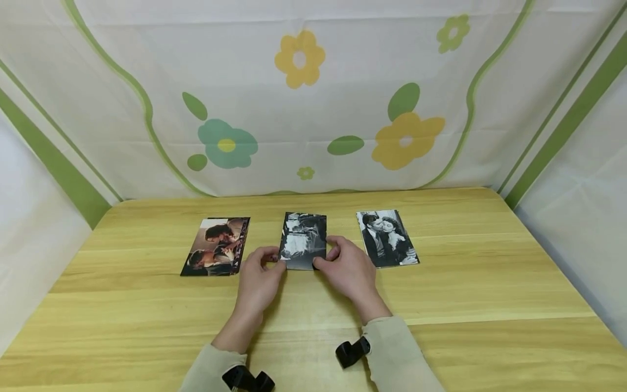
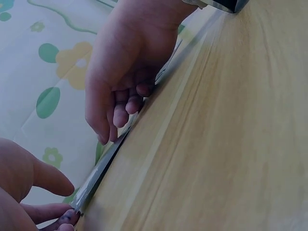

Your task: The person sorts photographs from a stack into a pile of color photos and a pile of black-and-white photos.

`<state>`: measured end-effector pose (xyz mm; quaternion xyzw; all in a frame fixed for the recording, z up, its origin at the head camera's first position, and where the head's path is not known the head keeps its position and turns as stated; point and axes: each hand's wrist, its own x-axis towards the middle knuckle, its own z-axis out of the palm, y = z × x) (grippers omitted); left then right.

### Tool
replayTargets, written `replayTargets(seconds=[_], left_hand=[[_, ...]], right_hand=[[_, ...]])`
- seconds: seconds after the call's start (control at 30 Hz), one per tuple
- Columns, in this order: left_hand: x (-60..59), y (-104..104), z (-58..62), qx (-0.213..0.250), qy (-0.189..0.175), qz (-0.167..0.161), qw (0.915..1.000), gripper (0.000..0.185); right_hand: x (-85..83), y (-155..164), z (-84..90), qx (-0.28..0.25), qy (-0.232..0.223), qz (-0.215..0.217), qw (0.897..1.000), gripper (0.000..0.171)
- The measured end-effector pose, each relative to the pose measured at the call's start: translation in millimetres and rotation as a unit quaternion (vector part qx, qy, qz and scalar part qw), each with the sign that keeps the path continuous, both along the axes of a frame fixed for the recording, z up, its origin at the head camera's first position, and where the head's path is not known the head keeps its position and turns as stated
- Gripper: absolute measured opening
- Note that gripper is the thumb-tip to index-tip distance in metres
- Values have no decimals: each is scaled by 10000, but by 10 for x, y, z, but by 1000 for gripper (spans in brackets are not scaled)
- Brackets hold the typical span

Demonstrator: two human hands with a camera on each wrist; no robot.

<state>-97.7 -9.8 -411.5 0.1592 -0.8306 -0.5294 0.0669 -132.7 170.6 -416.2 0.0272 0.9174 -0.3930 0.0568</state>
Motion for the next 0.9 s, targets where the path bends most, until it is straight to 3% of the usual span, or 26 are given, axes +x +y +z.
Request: replayTargets(seconds=[0.37,0.9], left_hand=[[24,25,-17,-164,259,122,9995,37],[24,8,-40,-243,320,135,9991,38]], right_hand=[[12,1,3,-45,-19,-18,10000,60],[26,5,0,-25,234,15,9997,57]])
